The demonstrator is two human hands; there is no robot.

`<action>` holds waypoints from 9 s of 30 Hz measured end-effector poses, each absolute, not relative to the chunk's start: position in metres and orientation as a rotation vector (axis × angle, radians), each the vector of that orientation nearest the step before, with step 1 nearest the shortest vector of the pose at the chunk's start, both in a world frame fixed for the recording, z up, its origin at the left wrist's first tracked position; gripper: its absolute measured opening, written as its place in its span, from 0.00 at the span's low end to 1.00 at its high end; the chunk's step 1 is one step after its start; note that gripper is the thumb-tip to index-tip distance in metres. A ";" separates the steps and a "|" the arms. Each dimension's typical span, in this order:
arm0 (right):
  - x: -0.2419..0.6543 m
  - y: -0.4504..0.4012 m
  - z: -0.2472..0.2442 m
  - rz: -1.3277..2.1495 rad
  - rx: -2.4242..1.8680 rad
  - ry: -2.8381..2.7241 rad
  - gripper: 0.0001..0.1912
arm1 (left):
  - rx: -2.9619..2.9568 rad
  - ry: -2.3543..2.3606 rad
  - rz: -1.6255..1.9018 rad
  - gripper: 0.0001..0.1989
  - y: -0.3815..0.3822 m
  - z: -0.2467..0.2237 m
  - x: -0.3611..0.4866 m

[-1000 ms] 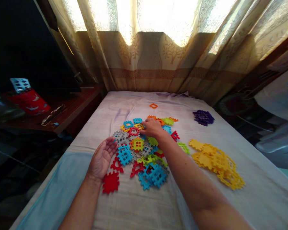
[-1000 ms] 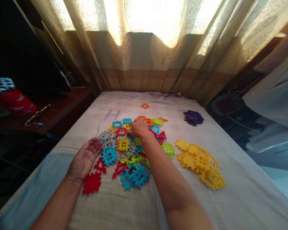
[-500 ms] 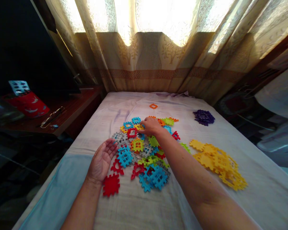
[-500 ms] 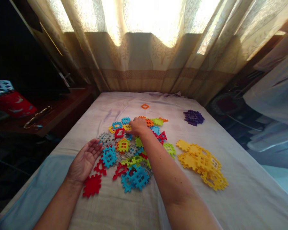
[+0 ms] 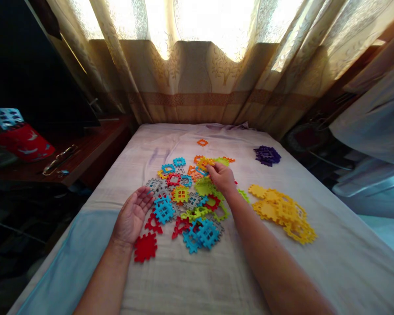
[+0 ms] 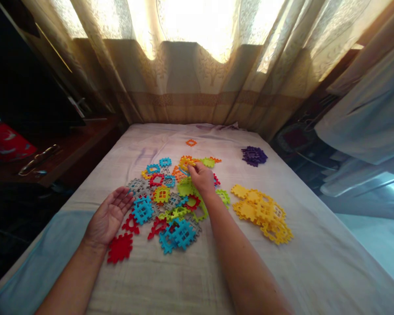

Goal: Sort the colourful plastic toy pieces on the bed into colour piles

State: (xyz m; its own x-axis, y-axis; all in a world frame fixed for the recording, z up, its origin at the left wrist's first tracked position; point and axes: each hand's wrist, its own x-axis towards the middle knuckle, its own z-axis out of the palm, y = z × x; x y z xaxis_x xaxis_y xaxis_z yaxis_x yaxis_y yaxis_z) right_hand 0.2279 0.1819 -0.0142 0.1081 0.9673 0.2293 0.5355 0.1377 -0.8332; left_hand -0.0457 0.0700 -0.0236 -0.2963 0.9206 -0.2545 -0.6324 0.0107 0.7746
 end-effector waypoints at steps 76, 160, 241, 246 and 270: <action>0.097 0.177 0.018 0.158 -1.522 -2.602 0.19 | 0.451 0.942 1.588 0.09 0.071 -0.031 -0.049; 0.340 0.261 -0.042 0.011 -2.374 -1.416 0.38 | 0.255 1.268 1.551 0.08 0.071 -0.004 -0.037; 0.229 0.242 -0.016 0.345 -1.325 -2.677 0.27 | 0.983 1.382 1.395 0.28 0.061 -0.029 -0.033; 0.222 0.185 -0.005 0.324 -1.363 -2.647 0.25 | 1.464 1.457 1.208 0.29 0.062 -0.032 -0.030; 0.226 0.065 -0.017 0.165 -1.474 -1.860 0.26 | 2.249 1.836 1.064 0.35 0.016 -0.047 0.024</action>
State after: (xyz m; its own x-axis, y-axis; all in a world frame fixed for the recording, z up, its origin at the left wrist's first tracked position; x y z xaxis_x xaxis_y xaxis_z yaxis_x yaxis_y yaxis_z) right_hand 0.2260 0.0650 -0.0166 -0.0617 0.8828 0.4657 0.7868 0.3301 -0.5215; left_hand 0.0238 0.0157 -0.0473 0.0586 0.8804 0.4707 0.8462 -0.2940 0.4445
